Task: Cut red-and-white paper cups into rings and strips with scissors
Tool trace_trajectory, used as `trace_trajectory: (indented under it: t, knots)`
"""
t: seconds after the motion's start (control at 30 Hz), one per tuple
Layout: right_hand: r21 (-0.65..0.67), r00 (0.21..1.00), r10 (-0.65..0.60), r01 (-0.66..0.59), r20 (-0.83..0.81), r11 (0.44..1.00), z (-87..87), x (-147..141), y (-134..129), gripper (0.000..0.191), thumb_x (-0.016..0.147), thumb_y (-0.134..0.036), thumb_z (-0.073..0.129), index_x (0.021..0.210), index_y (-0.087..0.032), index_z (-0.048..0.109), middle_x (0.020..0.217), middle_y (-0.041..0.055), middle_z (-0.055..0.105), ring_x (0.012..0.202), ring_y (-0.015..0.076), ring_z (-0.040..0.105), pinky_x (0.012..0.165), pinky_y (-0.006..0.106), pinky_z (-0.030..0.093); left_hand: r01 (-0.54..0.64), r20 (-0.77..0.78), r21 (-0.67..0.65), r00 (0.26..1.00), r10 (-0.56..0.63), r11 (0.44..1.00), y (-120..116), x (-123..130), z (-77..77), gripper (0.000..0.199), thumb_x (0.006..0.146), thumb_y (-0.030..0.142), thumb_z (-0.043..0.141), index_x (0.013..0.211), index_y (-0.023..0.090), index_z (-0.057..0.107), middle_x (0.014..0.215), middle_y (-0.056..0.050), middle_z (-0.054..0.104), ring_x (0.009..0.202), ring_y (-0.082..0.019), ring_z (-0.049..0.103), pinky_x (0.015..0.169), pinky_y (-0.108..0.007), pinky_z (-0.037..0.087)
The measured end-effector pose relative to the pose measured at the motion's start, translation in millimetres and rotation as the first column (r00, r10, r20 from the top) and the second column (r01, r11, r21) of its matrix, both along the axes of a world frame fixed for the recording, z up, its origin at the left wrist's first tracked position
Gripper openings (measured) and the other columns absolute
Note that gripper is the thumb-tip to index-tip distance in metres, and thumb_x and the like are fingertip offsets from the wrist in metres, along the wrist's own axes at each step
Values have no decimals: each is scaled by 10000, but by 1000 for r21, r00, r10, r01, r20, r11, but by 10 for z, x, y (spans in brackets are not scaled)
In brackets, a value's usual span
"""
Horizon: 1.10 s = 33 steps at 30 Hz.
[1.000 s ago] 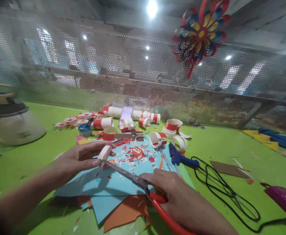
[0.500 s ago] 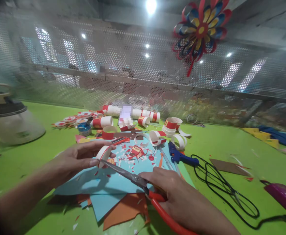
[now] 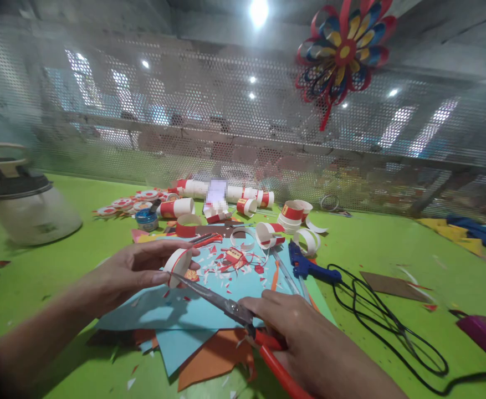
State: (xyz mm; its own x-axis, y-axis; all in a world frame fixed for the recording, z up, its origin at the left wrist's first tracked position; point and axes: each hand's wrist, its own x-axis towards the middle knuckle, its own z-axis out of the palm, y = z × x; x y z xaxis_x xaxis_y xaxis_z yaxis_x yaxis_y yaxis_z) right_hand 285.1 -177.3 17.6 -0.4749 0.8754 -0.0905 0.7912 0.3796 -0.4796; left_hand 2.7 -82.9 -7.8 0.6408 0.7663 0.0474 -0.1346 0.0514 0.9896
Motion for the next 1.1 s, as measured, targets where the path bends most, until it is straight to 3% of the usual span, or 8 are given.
trace_trajectory:
  t: [0.23,0.4,0.6,0.8,0.93,1.1]
  knots:
    - [-46,998,46,-48,-36,998,-31,98,53,189,947,-230,518,1098,-304,605,1004,3,637,928,187,574,809,309,447,-61,-39,67,997,63,996,5,15,34,432,737,285,746,1143,194,630,1118,-121,660,987,-264,619,841,-391,494]
    - [-33,997,64,-65,-37,997,-17,168,54,251,965,-247,478,1181,-322,578,1084,16,635,980,198,572,852,324,448,-52,-45,120,997,57,991,28,-19,25,396,742,296,744,1113,216,631,1191,-112,632,1092,-277,568,854,-372,494]
    - [-10,987,94,-97,-129,995,53,139,59,266,976,-384,448,1126,-252,624,931,23,671,840,176,607,766,284,479,-11,-48,139,999,18,990,2,-30,70,415,756,289,731,1152,219,628,1228,-106,603,1110,-280,553,871,-377,491]
    - [-52,991,66,-72,-112,996,27,139,26,266,951,-366,485,1151,-263,627,1033,28,686,900,193,629,782,287,485,45,-55,138,998,-38,989,-15,-14,73,421,756,291,726,1161,222,631,1343,-107,542,1097,-280,573,895,-397,478]
    - [-89,988,97,-108,-116,990,8,122,26,238,955,-371,482,1068,-242,648,935,23,681,827,181,612,733,288,477,40,-72,162,997,-28,986,-17,-22,63,405,766,272,718,1159,221,635,1344,-106,544,1169,-303,534,931,-415,459]
    - [-35,980,129,-136,-153,990,11,92,52,223,944,-345,514,1055,-227,668,892,32,685,787,176,613,711,281,477,55,-104,205,994,-34,977,-4,-39,43,401,778,248,704,1170,217,626,1339,-111,549,1200,-312,511,933,-420,454]
